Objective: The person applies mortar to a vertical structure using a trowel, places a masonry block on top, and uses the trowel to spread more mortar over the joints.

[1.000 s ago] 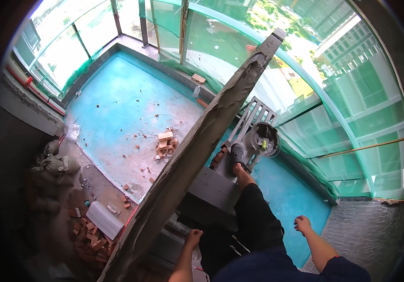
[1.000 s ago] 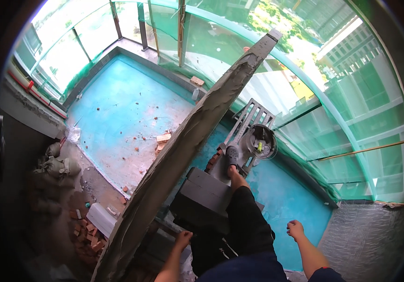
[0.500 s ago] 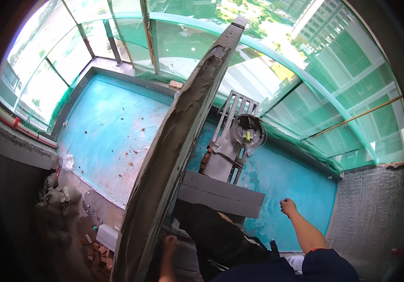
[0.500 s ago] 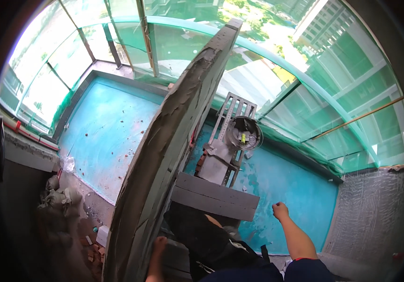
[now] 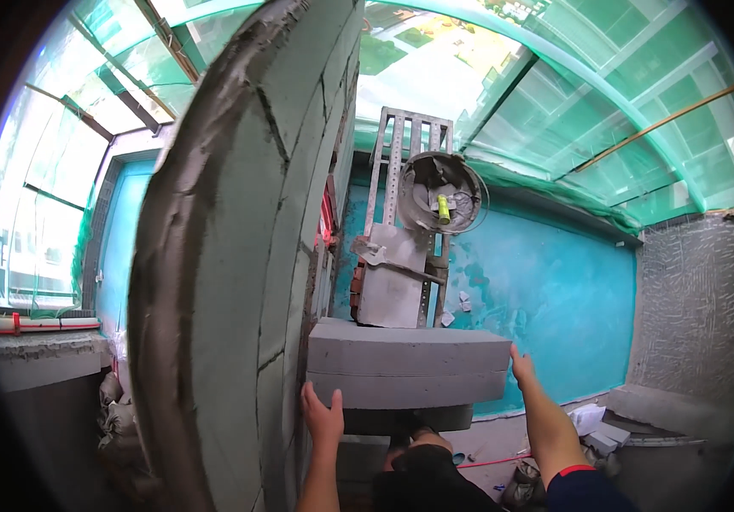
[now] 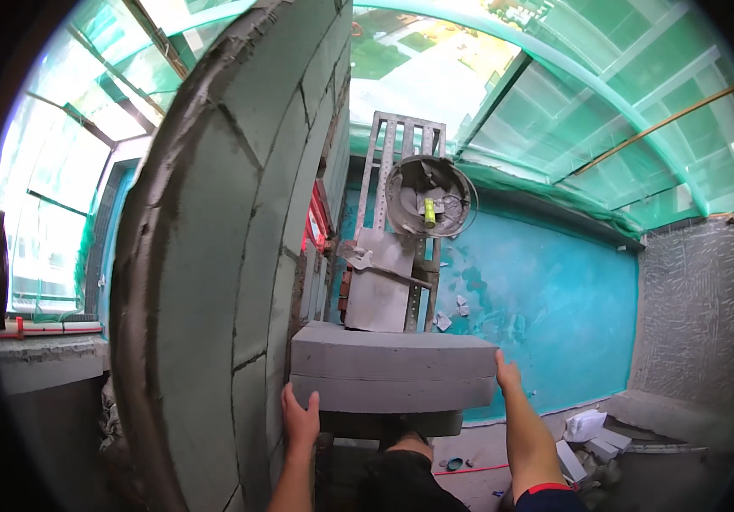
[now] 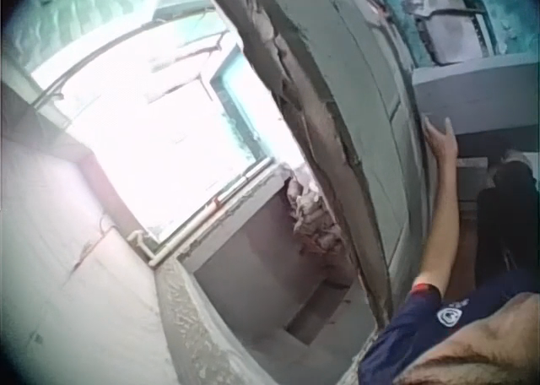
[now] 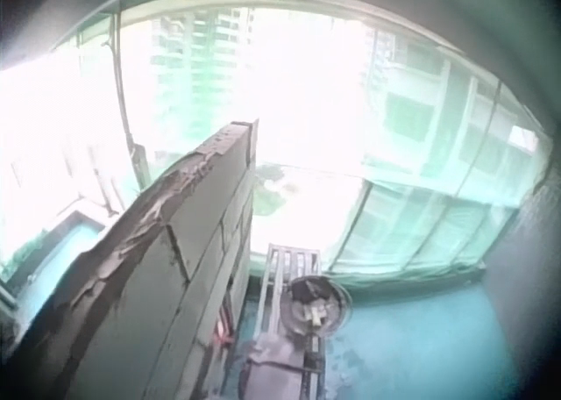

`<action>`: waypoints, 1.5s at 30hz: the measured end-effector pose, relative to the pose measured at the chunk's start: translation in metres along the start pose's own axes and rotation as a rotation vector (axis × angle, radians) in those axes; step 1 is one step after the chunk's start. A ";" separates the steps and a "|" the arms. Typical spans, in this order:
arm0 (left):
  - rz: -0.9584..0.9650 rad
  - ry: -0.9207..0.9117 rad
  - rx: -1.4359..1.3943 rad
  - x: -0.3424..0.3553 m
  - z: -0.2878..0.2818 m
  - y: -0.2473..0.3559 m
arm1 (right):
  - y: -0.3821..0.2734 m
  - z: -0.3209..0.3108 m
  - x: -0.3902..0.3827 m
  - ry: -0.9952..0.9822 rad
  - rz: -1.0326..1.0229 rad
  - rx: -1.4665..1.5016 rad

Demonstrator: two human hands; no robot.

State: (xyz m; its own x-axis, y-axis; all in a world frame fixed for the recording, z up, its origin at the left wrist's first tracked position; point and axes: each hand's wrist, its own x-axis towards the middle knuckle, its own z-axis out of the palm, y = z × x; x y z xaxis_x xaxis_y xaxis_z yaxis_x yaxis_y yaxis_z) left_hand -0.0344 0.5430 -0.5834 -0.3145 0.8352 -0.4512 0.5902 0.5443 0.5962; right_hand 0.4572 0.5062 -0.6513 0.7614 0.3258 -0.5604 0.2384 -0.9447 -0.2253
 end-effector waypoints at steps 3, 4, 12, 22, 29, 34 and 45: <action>0.076 0.077 0.135 0.069 0.037 -0.011 | 0.012 0.016 0.029 -0.051 0.083 0.065; 0.019 0.075 0.162 0.087 0.043 -0.015 | 0.004 0.019 0.032 -0.166 0.110 0.170; -0.213 -0.003 -0.082 0.124 0.059 -0.004 | -0.002 0.049 0.060 -0.131 0.241 0.284; -0.235 -0.150 0.132 0.089 0.060 0.049 | -0.016 -0.065 0.066 -0.016 -0.016 0.149; -0.211 -0.393 0.142 0.084 0.106 0.057 | -0.088 -0.197 -0.034 0.284 -0.190 -0.375; -0.191 -0.478 0.191 0.109 0.145 0.034 | -0.132 -0.203 -0.102 0.410 -0.300 -0.601; 0.072 -0.220 -0.382 0.037 0.069 0.113 | -0.189 -0.181 -0.309 0.295 -0.893 -0.553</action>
State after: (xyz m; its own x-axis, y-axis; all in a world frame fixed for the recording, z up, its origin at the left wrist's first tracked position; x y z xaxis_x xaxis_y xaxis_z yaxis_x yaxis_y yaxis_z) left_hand 0.0715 0.6295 -0.5786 -0.0928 0.8581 -0.5050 0.2751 0.5096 0.8153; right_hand 0.2861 0.5777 -0.2913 0.2756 0.9506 -0.1430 0.9592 -0.2818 -0.0248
